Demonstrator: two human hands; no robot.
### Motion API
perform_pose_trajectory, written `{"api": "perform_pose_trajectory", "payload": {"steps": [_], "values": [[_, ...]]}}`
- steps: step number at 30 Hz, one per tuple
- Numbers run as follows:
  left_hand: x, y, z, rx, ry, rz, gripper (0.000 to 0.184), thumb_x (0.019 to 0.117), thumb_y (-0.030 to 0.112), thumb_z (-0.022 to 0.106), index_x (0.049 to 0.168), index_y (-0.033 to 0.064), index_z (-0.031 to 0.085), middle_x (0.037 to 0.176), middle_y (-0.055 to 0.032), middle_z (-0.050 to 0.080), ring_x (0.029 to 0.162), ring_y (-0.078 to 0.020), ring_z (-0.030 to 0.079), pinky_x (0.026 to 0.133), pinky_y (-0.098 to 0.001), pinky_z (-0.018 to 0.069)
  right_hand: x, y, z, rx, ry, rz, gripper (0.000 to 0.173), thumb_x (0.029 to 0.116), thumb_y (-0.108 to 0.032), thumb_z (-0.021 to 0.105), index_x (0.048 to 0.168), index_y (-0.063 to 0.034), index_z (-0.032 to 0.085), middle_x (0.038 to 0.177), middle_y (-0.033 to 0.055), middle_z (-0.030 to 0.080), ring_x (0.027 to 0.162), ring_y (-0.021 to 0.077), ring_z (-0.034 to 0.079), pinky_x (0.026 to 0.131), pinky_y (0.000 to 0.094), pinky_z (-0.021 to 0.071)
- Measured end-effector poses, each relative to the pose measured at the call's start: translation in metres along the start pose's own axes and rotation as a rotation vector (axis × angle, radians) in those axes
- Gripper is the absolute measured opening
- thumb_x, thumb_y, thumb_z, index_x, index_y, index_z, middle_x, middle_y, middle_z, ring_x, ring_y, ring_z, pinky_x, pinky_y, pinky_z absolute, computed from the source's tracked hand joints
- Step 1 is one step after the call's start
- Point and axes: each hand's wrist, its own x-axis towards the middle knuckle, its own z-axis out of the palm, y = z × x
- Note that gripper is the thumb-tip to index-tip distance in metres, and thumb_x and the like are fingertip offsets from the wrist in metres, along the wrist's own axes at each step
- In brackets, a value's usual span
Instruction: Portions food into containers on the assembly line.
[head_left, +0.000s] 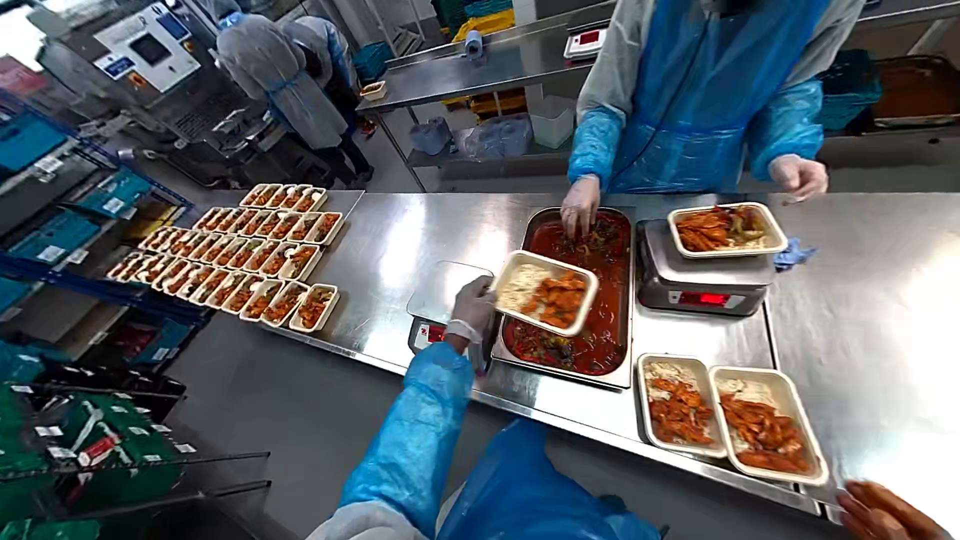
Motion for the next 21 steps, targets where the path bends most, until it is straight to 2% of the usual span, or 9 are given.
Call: {"api": "perform_pose_trajectory", "payload": {"steps": [3, 7, 9, 12, 15, 18, 20, 21], "values": [[0.022, -0.073, -0.062, -0.041, 0.136, -0.095, 0.030, 0.0989, 0.010, 0.062, 0.128, 0.0035, 0.066, 0.110, -0.0199, 0.072, 0.098, -0.0312, 0.071, 0.090, -0.0549, 0.0573, 0.023, -0.014, 0.079, -0.084, -0.091, -0.074, 0.037, 0.1038, -0.012, 0.052, 0.136, 0.0057, 0.054, 0.133, 0.0143, 0.062, 0.113, 0.0181, 0.066, 0.096, 0.0378, 0.0585], [0.053, -0.146, -0.114, -0.162, 0.222, -0.197, 0.027, 0.0997, 0.012, 0.061, 0.125, 0.0031, 0.065, 0.105, -0.0195, 0.073, 0.090, -0.0322, 0.073, 0.083, -0.0556, 0.0596, 0.052, -0.029, 0.230, -0.223, -0.211, -0.074, 0.038, 0.0964, -0.014, 0.062, 0.132, 0.0000, 0.062, 0.125, 0.0141, 0.069, 0.110, 0.0221, 0.069, 0.095, 0.0418, 0.0589], [0.062, -0.170, -0.127, -0.216, 0.210, -0.234, 0.026, 0.1024, 0.015, 0.060, 0.125, 0.0039, 0.064, 0.104, -0.0195, 0.072, 0.087, -0.0328, 0.070, 0.079, -0.0559, 0.0576, 0.075, -0.019, 0.308, -0.441, -0.318, -0.034, 0.037, 0.0943, -0.014, 0.067, 0.129, -0.0028, 0.065, 0.120, 0.0142, 0.071, 0.106, 0.0247, 0.070, 0.094, 0.0471, 0.0587], [0.065, -0.194, -0.144, -0.210, 0.106, -0.271, 0.029, 0.1057, 0.025, 0.057, 0.128, 0.0072, 0.063, 0.103, -0.0169, 0.073, 0.086, -0.0304, 0.071, 0.078, -0.0545, 0.0584, 0.093, 0.003, 0.406, -0.937, -0.481, 0.084, 0.035, 0.0911, -0.021, 0.076, 0.124, -0.0084, 0.070, 0.113, 0.0165, 0.073, 0.106, 0.0340, 0.070, 0.095, 0.0606, 0.0537], [0.076, -0.205, -0.166, -0.220, 0.020, -0.285, 0.032, 0.1068, 0.032, 0.057, 0.126, 0.0084, 0.066, 0.100, -0.0129, 0.075, 0.082, -0.0254, 0.073, 0.077, -0.0508, 0.0607, 0.097, 0.019, 0.470, -1.193, -0.534, 0.226, 0.045, 0.0847, -0.028, 0.079, 0.125, -0.0113, 0.070, 0.116, 0.0203, 0.071, 0.109, 0.0408, 0.067, 0.093, 0.0668, 0.0508], [0.073, -0.232, -0.195, -0.261, 0.014, -0.229, 0.036, 0.1080, 0.039, 0.052, 0.127, 0.0111, 0.065, 0.092, -0.0116, 0.073, 0.075, -0.0240, 0.070, 0.073, -0.0469, 0.0596, 0.089, 0.037, 0.510, -1.317, -0.463, 0.242, 0.066, 0.0762, -0.029, 0.086, 0.133, -0.0056, 0.063, 0.128, 0.0303, 0.061, 0.116, 0.0481, 0.061, 0.092, 0.0680, 0.0511], [0.066, -0.258, -0.210, -0.263, 0.075, -0.225, 0.040, 0.1085, 0.045, 0.048, 0.126, 0.0132, 0.065, 0.083, -0.0104, 0.070, 0.068, -0.0240, 0.066, 0.065, -0.0446, 0.0569, 0.084, 0.041, 0.531, -1.395, -0.424, 0.237, 0.062, 0.0781, -0.026, 0.085, 0.132, -0.0049, 0.062, 0.134, 0.0343, 0.055, 0.119, 0.0514, 0.059, 0.091, 0.0683, 0.0518], [0.064, -0.273, -0.212, -0.245, 0.088, -0.235, 0.041, 0.1086, 0.046, 0.047, 0.127, 0.0141, 0.064, 0.083, -0.0102, 0.070, 0.068, -0.0244, 0.066, 0.065, -0.0451, 0.0572, 0.086, 0.045, 0.538, -1.434, -0.420, 0.237, 0.058, 0.0793, -0.026, 0.084, 0.130, -0.0067, 0.064, 0.135, 0.0339, 0.055, 0.118, 0.0508, 0.060, 0.090, 0.0679, 0.0531]]}}
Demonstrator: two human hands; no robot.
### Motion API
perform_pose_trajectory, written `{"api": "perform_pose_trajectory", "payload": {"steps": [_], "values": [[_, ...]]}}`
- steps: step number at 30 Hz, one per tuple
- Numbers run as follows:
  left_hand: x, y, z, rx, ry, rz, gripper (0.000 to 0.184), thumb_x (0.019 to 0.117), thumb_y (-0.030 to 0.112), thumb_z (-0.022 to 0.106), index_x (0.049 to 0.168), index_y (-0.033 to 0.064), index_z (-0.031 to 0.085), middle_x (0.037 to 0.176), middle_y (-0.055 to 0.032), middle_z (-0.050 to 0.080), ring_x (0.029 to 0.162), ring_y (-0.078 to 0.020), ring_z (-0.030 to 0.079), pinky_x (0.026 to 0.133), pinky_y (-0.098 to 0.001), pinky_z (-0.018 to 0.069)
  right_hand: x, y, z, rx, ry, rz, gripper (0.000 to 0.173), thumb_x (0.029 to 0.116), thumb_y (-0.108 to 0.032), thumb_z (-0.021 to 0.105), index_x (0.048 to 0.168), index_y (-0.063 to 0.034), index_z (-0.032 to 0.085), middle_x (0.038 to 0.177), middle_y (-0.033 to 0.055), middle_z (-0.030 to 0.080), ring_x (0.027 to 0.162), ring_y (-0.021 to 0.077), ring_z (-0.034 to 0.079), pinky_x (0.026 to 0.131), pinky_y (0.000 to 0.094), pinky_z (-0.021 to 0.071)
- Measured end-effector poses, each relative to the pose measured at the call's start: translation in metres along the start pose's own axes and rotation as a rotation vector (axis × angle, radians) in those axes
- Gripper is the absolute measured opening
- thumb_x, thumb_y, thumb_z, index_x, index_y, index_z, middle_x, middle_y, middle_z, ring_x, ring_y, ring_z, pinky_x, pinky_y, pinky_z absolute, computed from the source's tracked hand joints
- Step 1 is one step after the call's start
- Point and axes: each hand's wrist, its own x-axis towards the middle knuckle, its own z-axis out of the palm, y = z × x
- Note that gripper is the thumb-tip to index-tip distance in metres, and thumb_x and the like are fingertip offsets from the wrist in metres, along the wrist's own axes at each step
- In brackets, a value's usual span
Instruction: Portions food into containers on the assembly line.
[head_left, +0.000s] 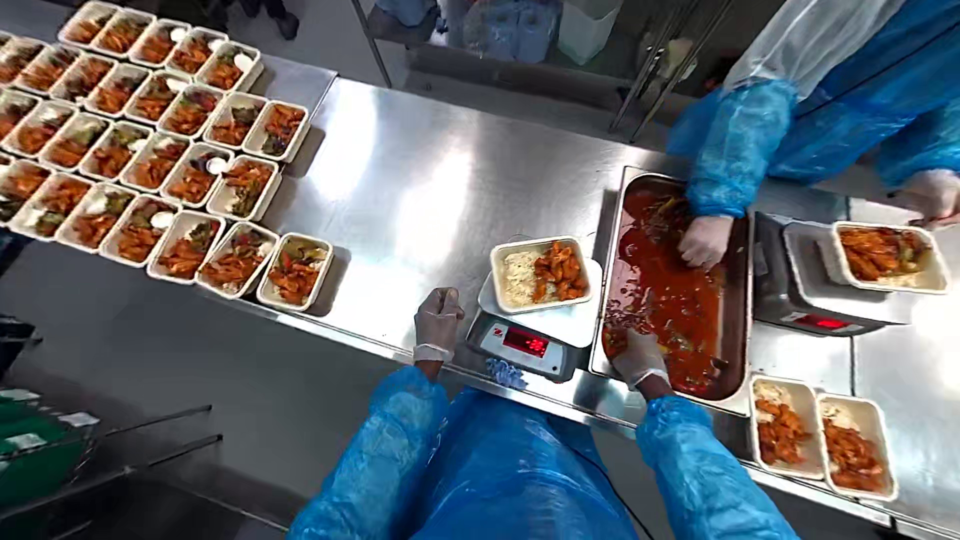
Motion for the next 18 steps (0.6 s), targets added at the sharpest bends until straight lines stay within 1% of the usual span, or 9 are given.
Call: {"api": "perform_pose_trajectory", "payload": {"steps": [1, 2, 4, 5, 6, 8, 10, 15, 18], "values": [[0.001, -0.014, -0.003, 0.037, -0.026, -0.019, 0.039, 0.1082, 0.043, 0.049, 0.132, 0.0146, 0.062, 0.092, -0.0118, 0.071, 0.077, -0.0262, 0.068, 0.071, -0.0483, 0.0584, 0.004, -0.003, 0.002, -0.026, -0.001, -0.005, 0.051, 0.0811, -0.026, 0.083, 0.126, -0.0082, 0.066, 0.132, 0.0319, 0.057, 0.117, 0.0490, 0.061, 0.089, 0.0674, 0.0535], [0.001, -0.028, -0.002, 0.091, -0.087, -0.039, 0.042, 0.1063, 0.039, 0.055, 0.141, 0.0150, 0.056, 0.108, -0.0140, 0.072, 0.091, -0.0284, 0.071, 0.081, -0.0521, 0.0592, 0.007, -0.005, 0.003, -0.050, -0.021, -0.019, 0.045, 0.0819, -0.024, 0.082, 0.123, -0.0090, 0.069, 0.130, 0.0300, 0.060, 0.116, 0.0478, 0.062, 0.089, 0.0674, 0.0533], [-0.001, -0.049, 0.008, 0.162, -0.252, -0.064, 0.070, 0.0968, 0.034, 0.071, 0.155, 0.0133, 0.040, 0.140, -0.0189, 0.059, 0.122, -0.0333, 0.062, 0.101, -0.0550, 0.0533, 0.010, -0.003, 0.000, -0.095, -0.087, -0.076, 0.034, 0.0846, -0.022, 0.079, 0.115, -0.0095, 0.073, 0.121, 0.0260, 0.066, 0.112, 0.0456, 0.064, 0.089, 0.0674, 0.0530], [-0.003, -0.055, 0.015, 0.219, -0.309, -0.060, 0.083, 0.0896, 0.035, 0.080, 0.157, 0.0123, 0.037, 0.148, -0.0205, 0.053, 0.129, -0.0355, 0.058, 0.106, -0.0556, 0.0506, 0.011, -0.001, -0.005, -0.120, -0.118, -0.108, 0.029, 0.0862, -0.023, 0.077, 0.112, -0.0100, 0.074, 0.115, 0.0237, 0.069, 0.109, 0.0441, 0.066, 0.088, 0.0670, 0.0529], [-0.005, -0.055, 0.021, 0.271, -0.336, -0.058, 0.093, 0.0827, 0.035, 0.086, 0.158, 0.0122, 0.037, 0.149, -0.0231, 0.050, 0.132, -0.0386, 0.055, 0.107, -0.0570, 0.0492, 0.011, 0.001, -0.009, -0.135, -0.148, -0.131, 0.026, 0.0868, -0.022, 0.076, 0.110, -0.0105, 0.075, 0.111, 0.0222, 0.071, 0.107, 0.0434, 0.067, 0.088, 0.0676, 0.0520], [-0.010, -0.047, 0.026, 0.392, -0.368, -0.066, 0.106, 0.0779, 0.043, 0.089, 0.162, 0.0160, 0.030, 0.152, -0.0235, 0.046, 0.135, -0.0416, 0.050, 0.107, -0.0595, 0.0476, 0.011, 0.013, -0.016, -0.115, -0.157, -0.172, 0.026, 0.0867, -0.020, 0.077, 0.111, -0.0085, 0.075, 0.106, 0.0234, 0.073, 0.103, 0.0455, 0.068, 0.087, 0.0708, 0.0496], [-0.014, -0.040, 0.029, 0.426, -0.345, -0.070, 0.107, 0.0782, 0.047, 0.088, 0.163, 0.0177, 0.029, 0.152, -0.0233, 0.046, 0.136, -0.0424, 0.050, 0.106, -0.0613, 0.0479, 0.013, 0.027, -0.024, -0.050, -0.134, -0.177, 0.030, 0.0862, -0.018, 0.079, 0.115, -0.0080, 0.075, 0.108, 0.0245, 0.072, 0.105, 0.0466, 0.067, 0.089, 0.0719, 0.0486], [-0.012, -0.046, 0.043, 0.466, -0.272, -0.053, 0.106, 0.0786, 0.048, 0.087, 0.162, 0.0164, 0.030, 0.150, -0.0222, 0.048, 0.136, -0.0410, 0.050, 0.108, -0.0597, 0.0465, -0.009, 0.050, -0.065, 0.167, 0.026, -0.131, 0.022, 0.0859, -0.012, 0.081, 0.106, -0.0049, 0.074, 0.101, 0.0254, 0.072, 0.098, 0.0470, 0.067, 0.085, 0.0730, 0.0489], [-0.021, -0.026, 0.039, 0.445, -0.278, -0.100, 0.102, 0.0816, 0.042, 0.087, 0.162, 0.0166, 0.031, 0.151, -0.0236, 0.047, 0.135, -0.0434, 0.050, 0.106, -0.0624, 0.0466, -0.023, 0.066, -0.076, 0.292, 0.097, -0.095, 0.024, 0.0865, -0.007, 0.080, 0.109, -0.0070, 0.073, 0.100, 0.0239, 0.072, 0.094, 0.0440, 0.068, 0.082, 0.0712, 0.0498]]}}
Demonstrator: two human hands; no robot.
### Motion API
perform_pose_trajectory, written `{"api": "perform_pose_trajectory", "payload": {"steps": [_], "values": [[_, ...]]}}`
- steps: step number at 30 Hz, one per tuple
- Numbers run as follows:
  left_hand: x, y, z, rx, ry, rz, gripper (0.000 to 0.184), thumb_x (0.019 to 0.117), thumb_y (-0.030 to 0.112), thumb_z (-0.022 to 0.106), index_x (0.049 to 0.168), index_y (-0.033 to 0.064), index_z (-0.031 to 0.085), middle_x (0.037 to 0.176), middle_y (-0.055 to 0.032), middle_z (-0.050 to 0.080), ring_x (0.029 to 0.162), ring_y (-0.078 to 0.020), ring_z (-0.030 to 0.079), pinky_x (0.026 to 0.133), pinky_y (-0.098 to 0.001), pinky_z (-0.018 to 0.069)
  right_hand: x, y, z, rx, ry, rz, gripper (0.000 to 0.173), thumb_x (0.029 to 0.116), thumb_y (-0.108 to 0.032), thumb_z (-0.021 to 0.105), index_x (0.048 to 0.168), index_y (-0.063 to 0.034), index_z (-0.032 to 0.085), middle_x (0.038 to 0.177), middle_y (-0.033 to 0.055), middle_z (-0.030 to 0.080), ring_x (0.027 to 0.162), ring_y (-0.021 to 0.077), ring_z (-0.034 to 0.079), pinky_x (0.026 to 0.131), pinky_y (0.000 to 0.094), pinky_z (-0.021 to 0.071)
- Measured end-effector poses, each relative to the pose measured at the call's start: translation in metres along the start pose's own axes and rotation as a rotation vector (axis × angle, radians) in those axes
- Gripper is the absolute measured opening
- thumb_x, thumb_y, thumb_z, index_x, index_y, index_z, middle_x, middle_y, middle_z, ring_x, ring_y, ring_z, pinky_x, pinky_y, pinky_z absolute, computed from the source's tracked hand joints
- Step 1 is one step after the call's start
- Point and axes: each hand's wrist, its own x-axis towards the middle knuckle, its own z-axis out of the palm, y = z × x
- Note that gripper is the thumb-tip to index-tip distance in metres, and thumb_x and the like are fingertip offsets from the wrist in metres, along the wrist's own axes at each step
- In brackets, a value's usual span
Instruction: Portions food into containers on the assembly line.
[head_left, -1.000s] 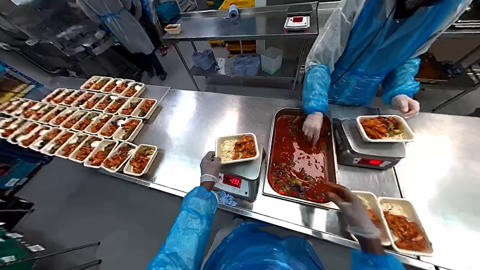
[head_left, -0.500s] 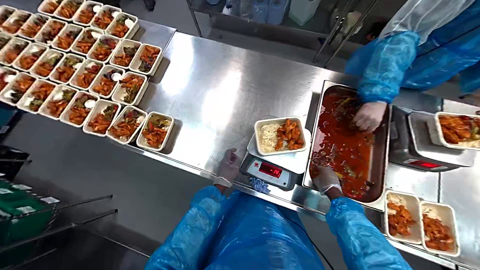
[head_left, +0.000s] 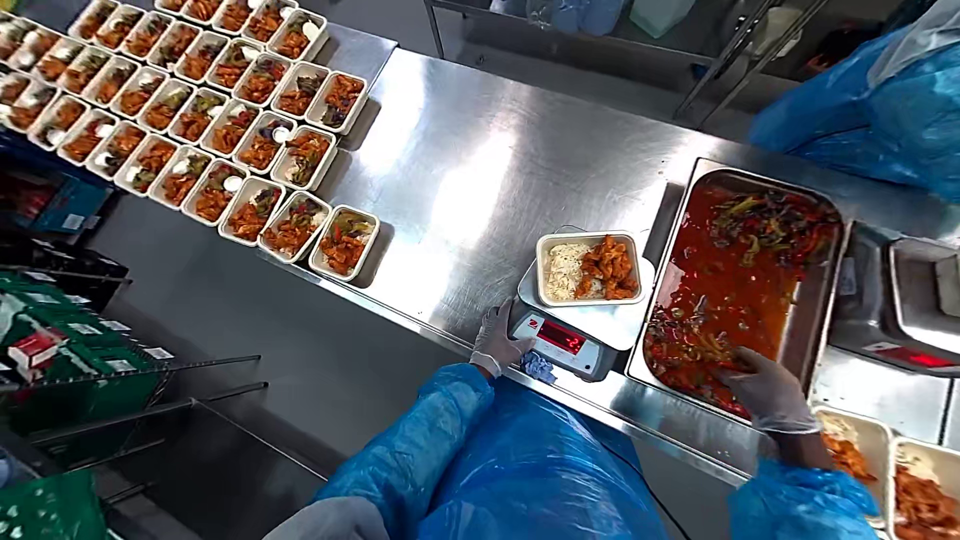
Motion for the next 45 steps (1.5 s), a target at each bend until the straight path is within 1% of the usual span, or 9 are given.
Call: {"api": "perform_pose_trajectory", "payload": {"steps": [5, 8, 12, 17, 23, 29, 37, 40, 45], "values": [[0.004, -0.011, 0.011, -0.061, 0.039, 0.022, 0.104, 0.0798, 0.040, 0.089, 0.163, 0.0207, 0.030, 0.152, -0.0235, 0.046, 0.134, -0.0428, 0.051, 0.105, -0.0616, 0.0473, -0.008, 0.014, -0.018, 0.134, 0.126, -0.052, 0.039, 0.0872, -0.001, 0.076, 0.124, -0.0045, 0.064, 0.108, 0.0258, 0.069, 0.099, 0.0449, 0.067, 0.084, 0.0705, 0.0502], [0.023, -0.036, 0.026, -0.154, 0.080, 0.026, 0.109, 0.0769, 0.041, 0.090, 0.163, 0.0167, 0.028, 0.153, -0.0241, 0.043, 0.137, -0.0383, 0.050, 0.110, -0.0557, 0.0478, -0.013, 0.020, -0.033, 0.268, 0.157, -0.085, 0.053, 0.0904, 0.001, 0.070, 0.140, -0.0150, 0.059, 0.123, 0.0238, 0.067, 0.110, 0.0412, 0.067, 0.092, 0.0670, 0.0514], [0.015, -0.021, 0.011, -0.225, 0.264, 0.070, 0.081, 0.0917, 0.034, 0.077, 0.158, 0.0112, 0.036, 0.148, -0.0219, 0.050, 0.133, -0.0345, 0.053, 0.110, -0.0530, 0.0474, -0.014, 0.025, -0.048, 0.293, 0.203, -0.121, 0.032, 0.0963, -0.001, 0.065, 0.127, -0.0119, 0.070, 0.119, 0.0204, 0.070, 0.103, 0.0365, 0.069, 0.087, 0.0634, 0.0535], [0.006, 0.048, -0.014, -0.282, 0.348, 0.117, 0.029, 0.1025, 0.027, 0.064, 0.125, 0.0101, 0.066, 0.110, -0.0099, 0.069, 0.091, -0.0210, 0.068, 0.083, -0.0421, 0.0594, -0.017, 0.023, -0.062, 0.247, 0.282, -0.141, 0.027, 0.0934, -0.001, 0.069, 0.119, -0.0080, 0.073, 0.112, 0.0221, 0.072, 0.101, 0.0377, 0.070, 0.088, 0.0648, 0.0528], [0.033, 0.089, -0.020, -0.320, 0.134, 0.063, 0.029, 0.1069, 0.027, 0.056, 0.111, 0.0005, 0.065, 0.098, -0.0174, 0.068, 0.089, -0.0291, 0.067, 0.084, -0.0524, 0.0558, -0.025, 0.025, -0.086, 0.234, 0.384, -0.259, 0.027, 0.0914, 0.001, 0.069, 0.116, -0.0074, 0.073, 0.108, 0.0187, 0.073, 0.095, 0.0344, 0.071, 0.083, 0.0619, 0.0562], [-0.001, 0.123, -0.027, -0.356, 0.118, 0.108, 0.021, 0.1069, 0.025, 0.057, 0.113, 0.0049, 0.061, 0.089, -0.0146, 0.065, 0.070, -0.0241, 0.060, 0.063, -0.0436, 0.0519, -0.019, 0.042, -0.085, 0.366, 0.365, -0.181, 0.027, 0.0930, -0.001, 0.070, 0.120, -0.0069, 0.072, 0.109, 0.0171, 0.073, 0.093, 0.0317, 0.071, 0.083, 0.0592, 0.0571], [-0.005, 0.187, 0.021, -0.252, -0.094, 0.212, 0.024, 0.1056, 0.026, 0.059, 0.112, 0.0025, 0.063, 0.098, -0.0183, 0.065, 0.080, -0.0299, 0.065, 0.071, -0.0511, 0.0553, -0.004, 0.095, -0.066, 0.998, 0.298, 0.019, 0.029, 0.0964, 0.004, 0.061, 0.124, -0.0040, 0.066, 0.114, 0.0084, 0.071, 0.093, 0.0164, 0.069, 0.082, 0.0367, 0.0610], [0.014, 0.206, 0.053, -0.188, -0.126, 0.271, 0.024, 0.1022, 0.023, 0.063, 0.109, 0.0007, 0.067, 0.106, -0.0180, 0.066, 0.095, -0.0309, 0.066, 0.087, -0.0515, 0.0554, -0.018, 0.100, -0.088, 1.070, 0.307, -0.022, 0.029, 0.0967, 0.007, 0.057, 0.122, -0.0036, 0.065, 0.116, 0.0083, 0.070, 0.095, 0.0168, 0.070, 0.082, 0.0348, 0.0615], [0.029, 0.223, 0.097, -0.093, -0.177, 0.341, 0.021, 0.1004, 0.026, 0.064, 0.106, 0.0054, 0.068, 0.109, -0.0131, 0.066, 0.097, -0.0271, 0.067, 0.087, -0.0505, 0.0564, -0.045, 0.094, -0.130, 1.070, 0.325, -0.130, 0.031, 0.0926, 0.011, 0.058, 0.119, -0.0038, 0.065, 0.111, 0.0071, 0.071, 0.091, 0.0146, 0.070, 0.081, 0.0330, 0.0623]]}}
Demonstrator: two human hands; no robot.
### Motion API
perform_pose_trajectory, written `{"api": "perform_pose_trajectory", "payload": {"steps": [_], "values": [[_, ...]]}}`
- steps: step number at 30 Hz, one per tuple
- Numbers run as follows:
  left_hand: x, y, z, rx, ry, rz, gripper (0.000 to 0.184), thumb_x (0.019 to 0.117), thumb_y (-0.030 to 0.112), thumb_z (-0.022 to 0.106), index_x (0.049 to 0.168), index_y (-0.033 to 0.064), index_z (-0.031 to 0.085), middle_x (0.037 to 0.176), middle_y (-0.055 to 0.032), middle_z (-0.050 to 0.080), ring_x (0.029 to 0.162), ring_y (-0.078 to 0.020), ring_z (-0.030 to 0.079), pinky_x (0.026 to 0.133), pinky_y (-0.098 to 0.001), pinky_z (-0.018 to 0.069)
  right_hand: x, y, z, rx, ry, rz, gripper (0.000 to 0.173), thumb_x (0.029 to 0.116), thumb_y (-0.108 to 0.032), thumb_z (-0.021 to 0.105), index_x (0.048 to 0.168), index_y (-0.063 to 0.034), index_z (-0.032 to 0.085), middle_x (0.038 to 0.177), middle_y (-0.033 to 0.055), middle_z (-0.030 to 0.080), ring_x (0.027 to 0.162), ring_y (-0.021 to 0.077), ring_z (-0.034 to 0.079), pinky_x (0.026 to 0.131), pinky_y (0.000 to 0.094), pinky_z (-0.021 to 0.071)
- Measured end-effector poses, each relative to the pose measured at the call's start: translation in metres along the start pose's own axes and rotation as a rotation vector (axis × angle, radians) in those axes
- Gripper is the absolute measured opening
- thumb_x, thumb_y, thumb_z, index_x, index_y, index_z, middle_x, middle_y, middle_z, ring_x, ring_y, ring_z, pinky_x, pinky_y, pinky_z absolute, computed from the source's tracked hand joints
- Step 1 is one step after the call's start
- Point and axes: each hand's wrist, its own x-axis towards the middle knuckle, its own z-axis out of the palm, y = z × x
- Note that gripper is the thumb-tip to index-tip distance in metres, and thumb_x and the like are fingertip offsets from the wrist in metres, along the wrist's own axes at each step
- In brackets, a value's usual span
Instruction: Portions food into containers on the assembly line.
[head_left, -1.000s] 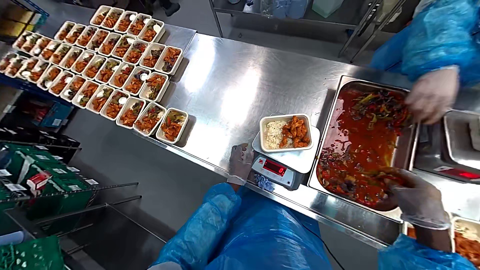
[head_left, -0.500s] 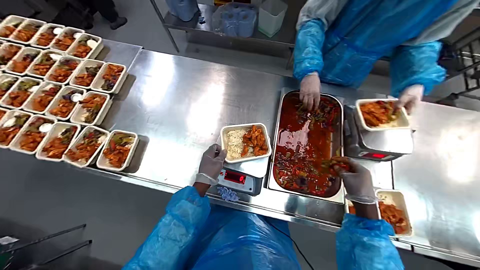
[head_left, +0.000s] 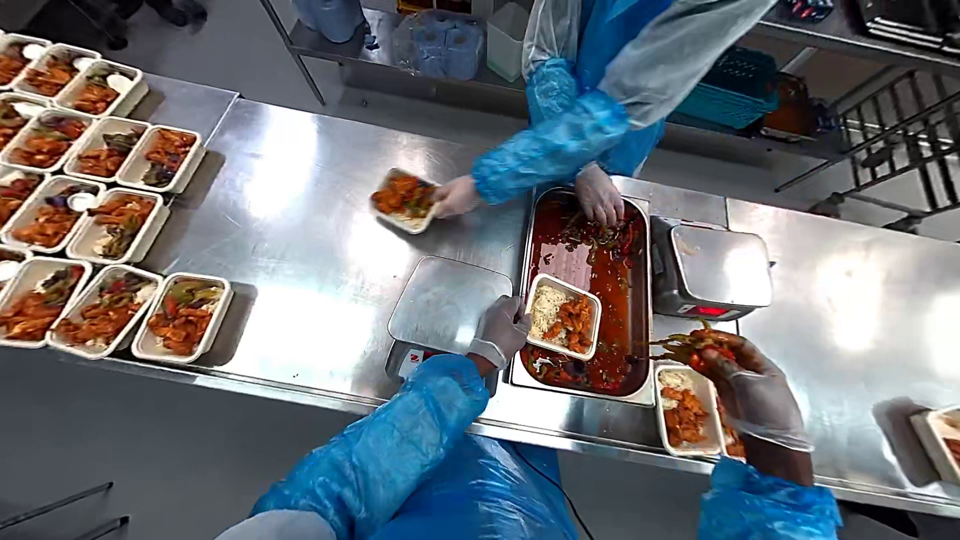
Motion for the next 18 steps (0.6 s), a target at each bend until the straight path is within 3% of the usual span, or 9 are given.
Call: {"api": "perform_pose_trajectory", "payload": {"steps": [9, 18], "values": [[0.016, -0.004, 0.025, 0.068, -0.086, 0.021, 0.024, 0.1006, 0.029, 0.063, 0.106, 0.0059, 0.068, 0.106, -0.0134, 0.067, 0.102, -0.0291, 0.066, 0.090, -0.0521, 0.0555, -0.010, -0.068, -0.006, -0.033, -0.153, -0.148, 0.029, 0.0903, 0.003, 0.062, 0.116, -0.0080, 0.068, 0.117, 0.0066, 0.071, 0.094, 0.0156, 0.072, 0.082, 0.0328, 0.0632], [0.017, 0.001, 0.030, 0.006, -0.149, 0.012, 0.027, 0.1012, 0.030, 0.062, 0.108, 0.0053, 0.069, 0.108, -0.0150, 0.067, 0.103, -0.0305, 0.067, 0.091, -0.0536, 0.0550, -0.010, -0.118, 0.034, -0.137, -0.302, -0.219, 0.030, 0.0880, 0.003, 0.064, 0.115, -0.0096, 0.070, 0.119, 0.0063, 0.070, 0.096, 0.0151, 0.071, 0.080, 0.0279, 0.0622]]}}
